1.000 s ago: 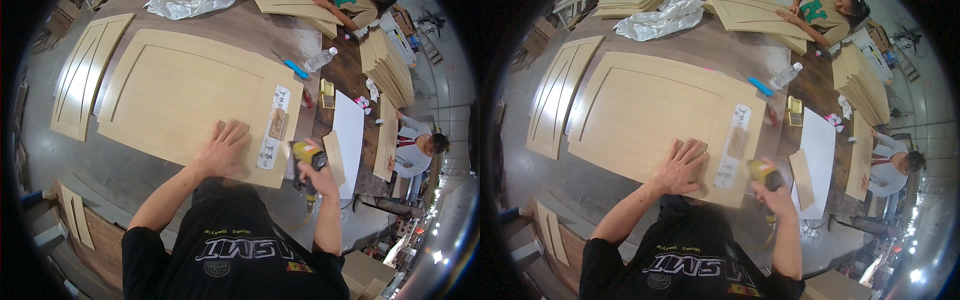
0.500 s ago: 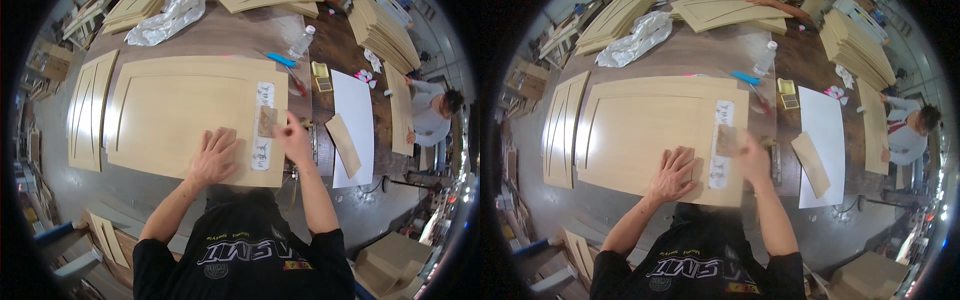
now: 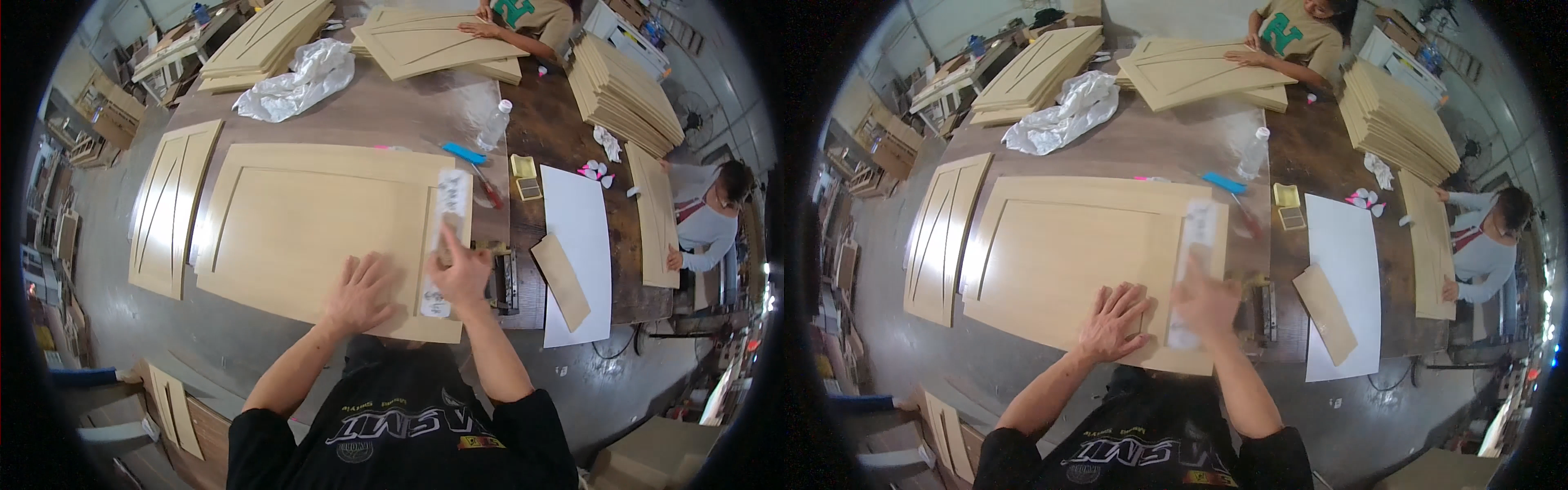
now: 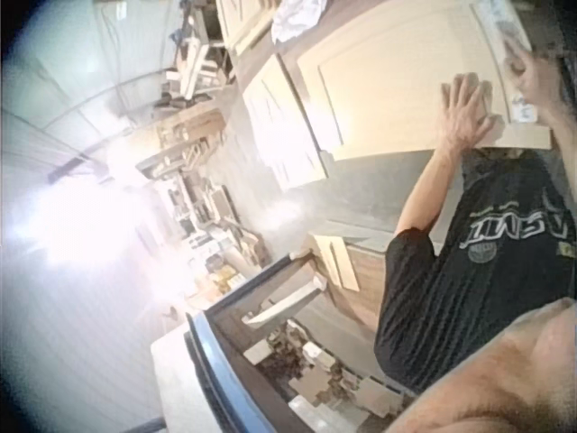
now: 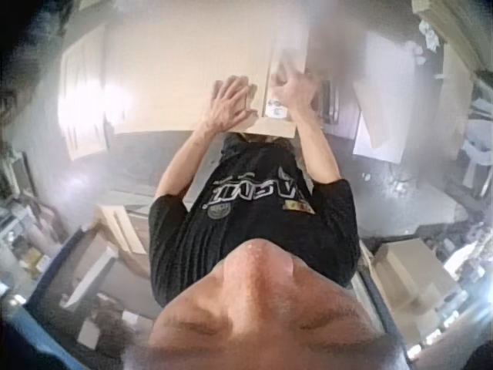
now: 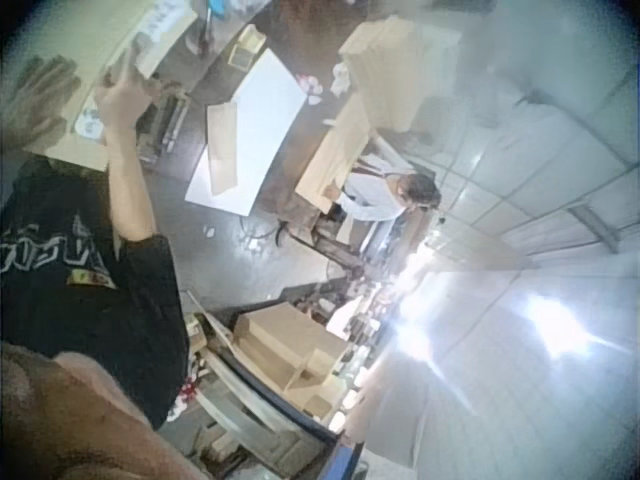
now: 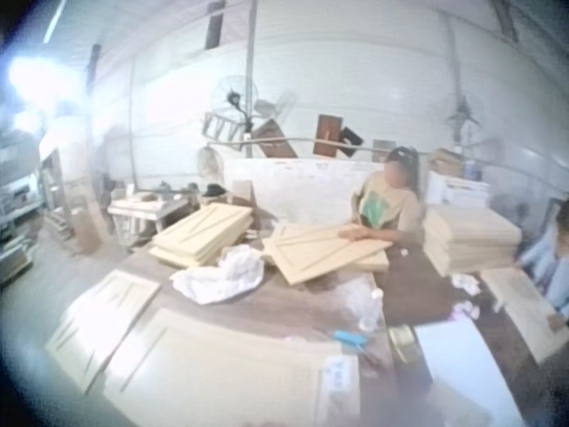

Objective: The person assembles wooden door panels by placing decorative wood strips onto larger door frames and securing them using a pneumatic nail gun.

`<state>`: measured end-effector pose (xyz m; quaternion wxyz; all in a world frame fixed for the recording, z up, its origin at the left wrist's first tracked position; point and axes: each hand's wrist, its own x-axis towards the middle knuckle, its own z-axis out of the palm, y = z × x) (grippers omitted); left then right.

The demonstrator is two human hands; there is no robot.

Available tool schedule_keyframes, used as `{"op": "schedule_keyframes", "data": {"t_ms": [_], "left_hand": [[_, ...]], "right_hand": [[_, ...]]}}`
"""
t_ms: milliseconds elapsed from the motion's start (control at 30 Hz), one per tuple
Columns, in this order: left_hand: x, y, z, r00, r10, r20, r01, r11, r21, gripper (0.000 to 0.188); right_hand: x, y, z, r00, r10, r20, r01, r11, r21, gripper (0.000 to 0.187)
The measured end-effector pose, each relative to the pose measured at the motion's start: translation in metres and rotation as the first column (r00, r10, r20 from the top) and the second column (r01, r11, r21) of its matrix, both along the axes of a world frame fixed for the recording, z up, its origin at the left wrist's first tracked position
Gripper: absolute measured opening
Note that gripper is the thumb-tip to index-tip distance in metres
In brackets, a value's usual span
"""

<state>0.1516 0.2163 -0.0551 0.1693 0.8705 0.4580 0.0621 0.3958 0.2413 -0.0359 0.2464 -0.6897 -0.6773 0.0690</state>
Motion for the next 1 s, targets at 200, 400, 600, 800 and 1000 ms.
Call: {"op": "schedule_keyframes", "data": {"t_ms": [200, 400, 600, 800, 1000], "left_hand": [[-0.007, -0.012, 0.006, 0.986, -0.117, -0.115, 0.124, 0.991, 0.051, 0.08], [-0.036, -0.05, -0.015, 0.981, -0.195, -0.018, 0.196, 0.969, 0.153, 0.066], [-0.048, -0.048, 0.055, 0.968, -0.241, -0.064, 0.249, 0.914, 0.32, 0.05], [-0.096, 0.019, 0.223, 0.95, -0.3, 0.081, 0.192, 0.772, 0.607, 0.033], [-0.08, 0.032, 0.156, 0.769, 0.175, 0.614, -0.516, 0.737, 0.436, 0.072]], "right_hand": [[0.101, -0.018, -0.029, 0.975, -0.206, -0.083, 0.215, 0.969, 0.12, 0.058], [0.124, -0.072, -0.079, 0.964, -0.248, 0.093, 0.257, 0.962, -0.092, 0.068], [0.079, -0.085, 0.006, 0.995, -0.004, 0.095, 0.014, 0.994, -0.107, 0.074], [0.028, -0.029, 0.087, 0.622, 0.682, -0.385, -0.569, 0.731, 0.376, 0.034], [-0.069, -0.028, 0.169, 0.383, 0.299, -0.874, 0.044, 0.939, 0.34, 0.038]]}}
